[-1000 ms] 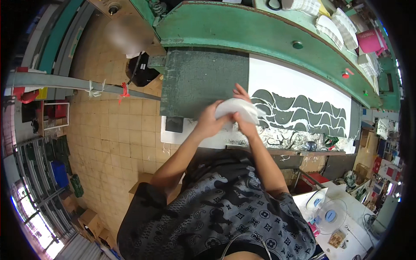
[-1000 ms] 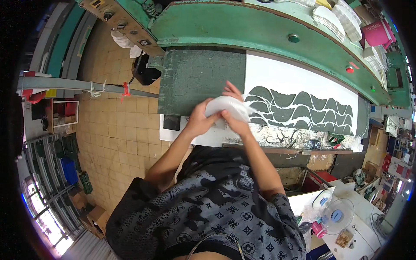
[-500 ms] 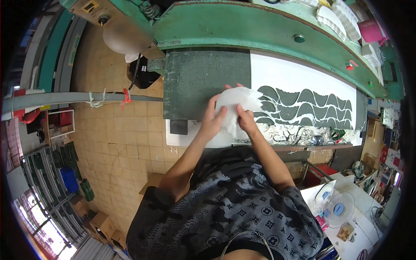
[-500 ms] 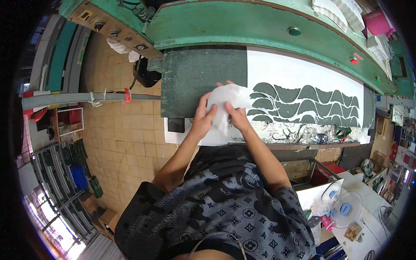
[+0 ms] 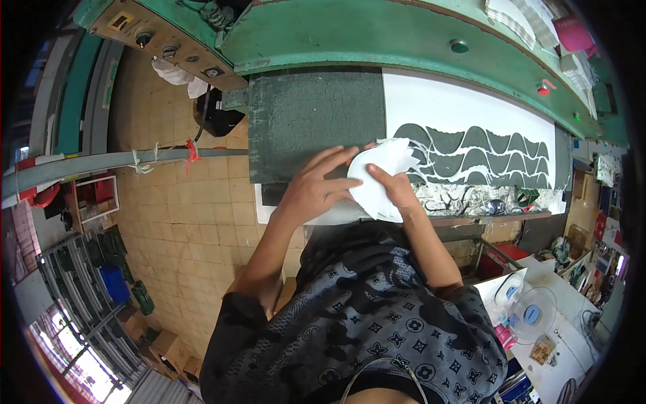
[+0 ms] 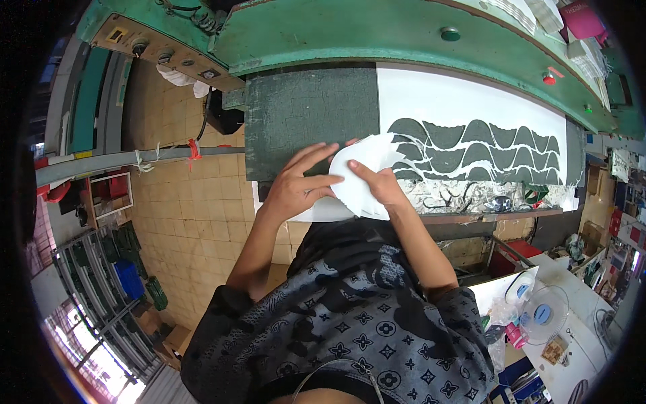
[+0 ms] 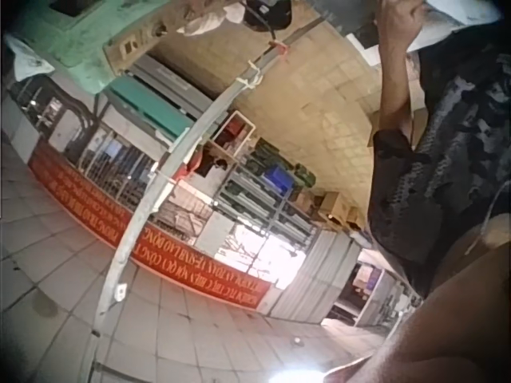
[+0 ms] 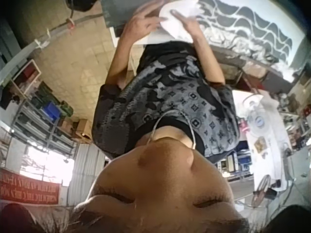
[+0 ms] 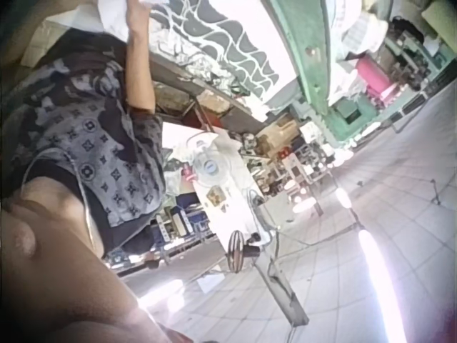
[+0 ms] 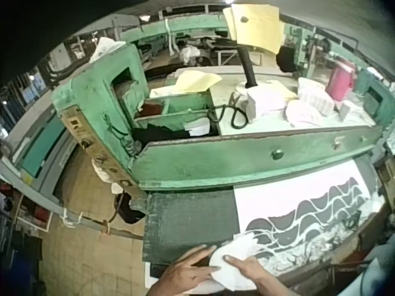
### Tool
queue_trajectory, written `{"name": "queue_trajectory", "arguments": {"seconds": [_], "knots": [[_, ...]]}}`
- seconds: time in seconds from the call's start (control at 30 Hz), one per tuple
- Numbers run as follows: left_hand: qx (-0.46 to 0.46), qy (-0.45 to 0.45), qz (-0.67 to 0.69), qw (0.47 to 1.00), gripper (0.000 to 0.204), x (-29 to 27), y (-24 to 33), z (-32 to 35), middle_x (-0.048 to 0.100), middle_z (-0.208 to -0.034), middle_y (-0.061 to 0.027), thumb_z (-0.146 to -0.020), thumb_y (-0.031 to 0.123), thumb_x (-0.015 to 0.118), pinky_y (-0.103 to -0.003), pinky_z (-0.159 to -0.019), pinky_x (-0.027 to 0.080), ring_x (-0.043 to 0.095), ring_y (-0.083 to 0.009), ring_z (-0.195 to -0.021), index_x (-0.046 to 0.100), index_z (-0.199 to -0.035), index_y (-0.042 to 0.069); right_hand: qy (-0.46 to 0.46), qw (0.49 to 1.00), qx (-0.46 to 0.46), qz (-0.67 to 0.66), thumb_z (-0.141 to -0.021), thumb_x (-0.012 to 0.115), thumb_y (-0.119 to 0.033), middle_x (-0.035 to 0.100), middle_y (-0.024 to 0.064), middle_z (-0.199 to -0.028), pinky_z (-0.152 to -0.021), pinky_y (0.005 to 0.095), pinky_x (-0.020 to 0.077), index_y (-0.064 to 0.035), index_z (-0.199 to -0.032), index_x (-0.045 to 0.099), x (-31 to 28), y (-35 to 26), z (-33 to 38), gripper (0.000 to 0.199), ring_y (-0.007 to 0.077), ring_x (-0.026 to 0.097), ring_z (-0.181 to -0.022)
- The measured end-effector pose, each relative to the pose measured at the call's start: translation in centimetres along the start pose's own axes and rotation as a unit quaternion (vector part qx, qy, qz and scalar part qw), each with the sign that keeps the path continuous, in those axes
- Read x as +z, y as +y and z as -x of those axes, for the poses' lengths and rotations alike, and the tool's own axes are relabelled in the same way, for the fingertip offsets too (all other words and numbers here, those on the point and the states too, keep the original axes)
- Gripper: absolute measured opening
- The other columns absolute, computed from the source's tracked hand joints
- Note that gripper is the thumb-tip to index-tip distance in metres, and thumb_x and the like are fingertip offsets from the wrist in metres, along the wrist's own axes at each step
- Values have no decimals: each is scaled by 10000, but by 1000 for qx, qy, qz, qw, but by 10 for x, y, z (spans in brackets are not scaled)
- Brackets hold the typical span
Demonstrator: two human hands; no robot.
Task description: The person operates a hydraulic press machine to cut shapes from a stack of white fabric. They place a metal template on the fabric, press a button to activate the machine, and then remove the cut pieces. The person repeats this process multiple times, stacking the cut fabric pieces on the side of the machine.
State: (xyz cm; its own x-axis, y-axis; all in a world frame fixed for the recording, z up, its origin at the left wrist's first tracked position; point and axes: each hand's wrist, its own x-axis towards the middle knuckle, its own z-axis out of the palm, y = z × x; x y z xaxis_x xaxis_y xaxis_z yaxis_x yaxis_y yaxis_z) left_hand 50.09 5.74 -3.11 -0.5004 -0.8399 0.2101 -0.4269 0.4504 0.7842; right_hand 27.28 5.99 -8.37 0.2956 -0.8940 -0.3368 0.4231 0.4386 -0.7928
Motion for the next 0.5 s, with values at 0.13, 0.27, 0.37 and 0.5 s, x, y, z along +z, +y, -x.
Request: {"name": "queue_trajectory", "arguments": {"seconds": [0.13, 0.27, 0.37, 0.5], "knots": [[75, 79, 4, 994, 110, -2, -5, 3, 773, -1153, -74, -833, 77, 812, -416, -951, 542, 709, -289, -1110, 776, -936, 64, -35, 998, 4, 55, -856, 891, -293, 707, 98, -1214, -969, 383, 577, -56, -1466, 486, -16, 1, 8, 770, 228, 692, -1112], [-180, 295, 228, 910, 77, 5, 12, 16, 789, -980, -112, -931, 82, 761, -371, -806, 594, 772, -219, -864, 752, -943, 6, -54, 998, -8, -44, -731, 975, -387, 679, 97, -1253, -997, 367, 559, -55, -1491, 461, -30, 13, 19, 975, 227, 661, -1185], [-128, 152, 77, 977, 200, 31, 21, -3, 750, -980, -143, -933, 109, 780, -332, -802, 585, 738, -211, -873, 735, -1099, 7, -65, 994, -80, -33, -773, 947, -388, 627, 124, -1306, -1020, 395, 548, -48, -1466, 457, -20, 21, 22, 914, 243, 637, -1211], [-170, 291, 40, 941, 481, 79, 18, -6, 657, -1304, -155, -933, 51, 767, -313, -914, 539, 624, -183, -1203, 615, -1388, 29, 4, 989, -69, -131, -947, 784, -332, 601, 125, -1380, -1059, 411, 516, -46, -1416, 489, 19, 17, 17, 623, 258, 633, -1180]]}}
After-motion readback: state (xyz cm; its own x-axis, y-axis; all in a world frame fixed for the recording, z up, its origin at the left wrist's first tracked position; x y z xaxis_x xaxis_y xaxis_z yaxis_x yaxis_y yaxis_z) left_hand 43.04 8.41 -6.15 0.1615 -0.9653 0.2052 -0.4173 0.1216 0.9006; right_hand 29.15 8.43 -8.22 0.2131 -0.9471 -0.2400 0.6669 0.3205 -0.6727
